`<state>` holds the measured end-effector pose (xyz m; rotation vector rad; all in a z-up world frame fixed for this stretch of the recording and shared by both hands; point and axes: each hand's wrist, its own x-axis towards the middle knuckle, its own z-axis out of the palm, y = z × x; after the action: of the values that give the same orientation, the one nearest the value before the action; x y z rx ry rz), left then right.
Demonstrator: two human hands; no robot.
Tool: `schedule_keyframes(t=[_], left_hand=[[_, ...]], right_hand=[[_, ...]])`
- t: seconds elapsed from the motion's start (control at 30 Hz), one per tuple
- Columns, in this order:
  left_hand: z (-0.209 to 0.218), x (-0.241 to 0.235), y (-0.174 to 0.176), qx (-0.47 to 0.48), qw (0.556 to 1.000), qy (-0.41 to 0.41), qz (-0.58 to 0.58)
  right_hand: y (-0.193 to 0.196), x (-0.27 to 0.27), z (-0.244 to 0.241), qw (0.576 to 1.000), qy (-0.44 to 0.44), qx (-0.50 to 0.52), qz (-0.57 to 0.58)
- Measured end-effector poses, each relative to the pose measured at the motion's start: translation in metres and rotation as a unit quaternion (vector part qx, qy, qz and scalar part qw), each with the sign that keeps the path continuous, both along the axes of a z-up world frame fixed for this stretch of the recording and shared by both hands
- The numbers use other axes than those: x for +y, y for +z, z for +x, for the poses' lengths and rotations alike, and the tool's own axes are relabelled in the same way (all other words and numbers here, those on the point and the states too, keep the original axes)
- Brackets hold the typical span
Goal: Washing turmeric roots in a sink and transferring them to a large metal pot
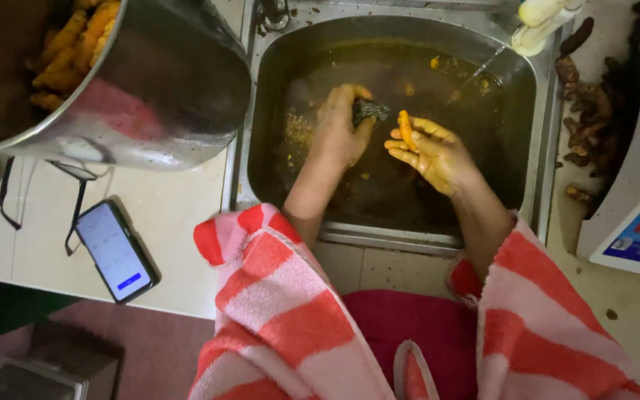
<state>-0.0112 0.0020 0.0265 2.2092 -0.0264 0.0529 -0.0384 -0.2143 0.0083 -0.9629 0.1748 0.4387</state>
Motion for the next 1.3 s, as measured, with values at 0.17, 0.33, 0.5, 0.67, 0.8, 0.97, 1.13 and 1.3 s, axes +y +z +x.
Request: schedule_keyframes(t=[0.17,0.33,0.5,0.67,0.8,0.97,1.13,1.3], left_hand=[[-0.013,-0.041,0.008,-0.103,0.986,-0.111,0.072],[-0.008,-0.045,-0.017,-0.125,0.959,-0.092,0.236],[0.0,-0.025,-0.034,-0.09,0.961,-0.026,0.259],[-0.011,-0.011,-0.004,-0.059,0.984,0.009,0.165],[-0.023,-0.03,0.012,-0.1,0.987,0.004,0.13],[-0.019,-0.062,-0.006,-0.126,0.973,-0.087,0.174],[-0.006,-0.056,-0.016,-0.094,0.969,-0.085,0.21],[-0.006,-0.069,-0.043,-0.128,0.945,-0.194,0.231]], right_hand=[[-0.063,-0.01,0.005,1.0,-0.025,-0.01,-0.005],[-0.057,-0.014,0.002,0.997,-0.04,-0.055,-0.043],[-0.024,-0.019,0.002,0.999,-0.025,-0.015,0.032],[-0.032,-0.019,0.011,0.993,0.03,0.018,0.11],[-0.024,-0.012,0.008,0.996,0.036,0.015,0.077],[-0.057,-0.01,0.009,1.0,0.005,0.022,-0.016],[-0.047,-0.008,0.007,0.999,0.02,0.022,-0.034],[-0.037,-0.002,0.004,0.993,-0.03,0.02,-0.109]])
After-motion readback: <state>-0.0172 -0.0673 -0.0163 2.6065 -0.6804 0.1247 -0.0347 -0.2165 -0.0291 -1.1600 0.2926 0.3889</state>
